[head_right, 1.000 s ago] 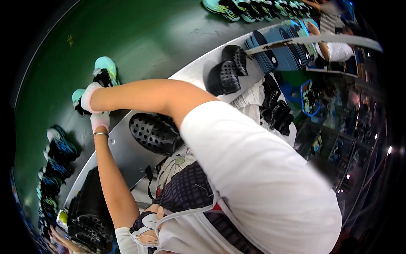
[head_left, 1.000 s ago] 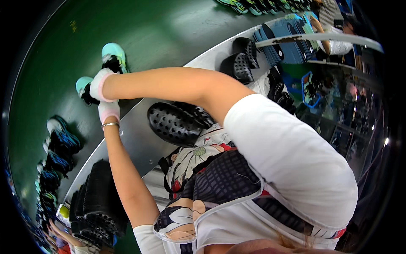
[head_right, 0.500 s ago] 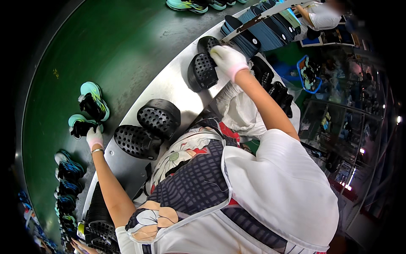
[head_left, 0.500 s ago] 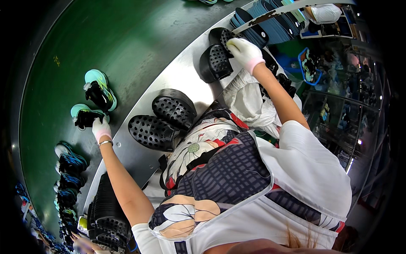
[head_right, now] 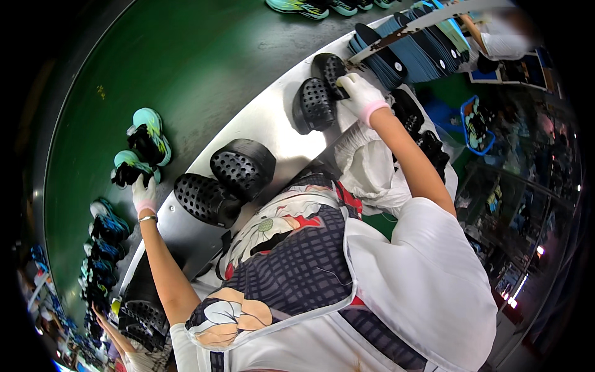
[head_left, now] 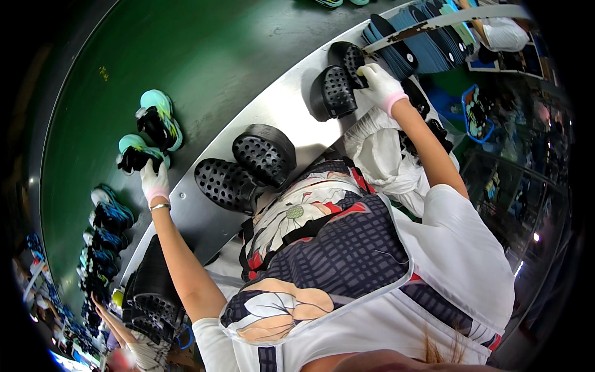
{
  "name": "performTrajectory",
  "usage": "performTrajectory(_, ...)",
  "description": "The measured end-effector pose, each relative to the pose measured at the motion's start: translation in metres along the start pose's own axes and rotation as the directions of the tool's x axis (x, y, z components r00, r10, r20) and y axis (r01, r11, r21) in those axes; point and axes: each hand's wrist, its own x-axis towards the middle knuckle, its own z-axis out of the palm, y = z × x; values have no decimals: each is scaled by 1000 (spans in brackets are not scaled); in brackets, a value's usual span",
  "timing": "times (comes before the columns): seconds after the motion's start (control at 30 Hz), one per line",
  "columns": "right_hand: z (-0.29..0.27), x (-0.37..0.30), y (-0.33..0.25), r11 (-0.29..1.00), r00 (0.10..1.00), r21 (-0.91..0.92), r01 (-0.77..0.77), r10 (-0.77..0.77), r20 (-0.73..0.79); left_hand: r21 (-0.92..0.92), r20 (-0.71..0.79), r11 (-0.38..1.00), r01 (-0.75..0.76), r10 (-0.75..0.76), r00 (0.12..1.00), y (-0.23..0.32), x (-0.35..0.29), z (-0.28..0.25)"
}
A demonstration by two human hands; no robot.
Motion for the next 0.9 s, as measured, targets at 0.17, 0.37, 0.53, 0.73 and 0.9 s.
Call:
performTrajectory(0.17, -37, -5, -7, 997, 994, -1, -81, 81, 76, -33, -157, 999, 32, -37, 987, 18, -16, -36)
performTrajectory(0.37, -89, 12, -81, 988, 998, 154, 22, -13, -59, -264, -222, 965, 5, -66, 973, 46, -28, -83)
performTrajectory(0.53, -90, 49, -201, 799, 839, 254, 545, -517, -173, -915, 126, 397, 65, 128, 984, 117, -35, -107)
performTrajectory(0.73, -73, 59, -330, 456, 553, 416, 787, -820, -147, -942, 148, -230, 246, 373, 916, 113, -57, -105)
performTrajectory(0.9, -45, 60, -362, 516, 615, 532, 671, -789, -10, -916, 98, -375, 143, 137, 986, 85, -69, -87)
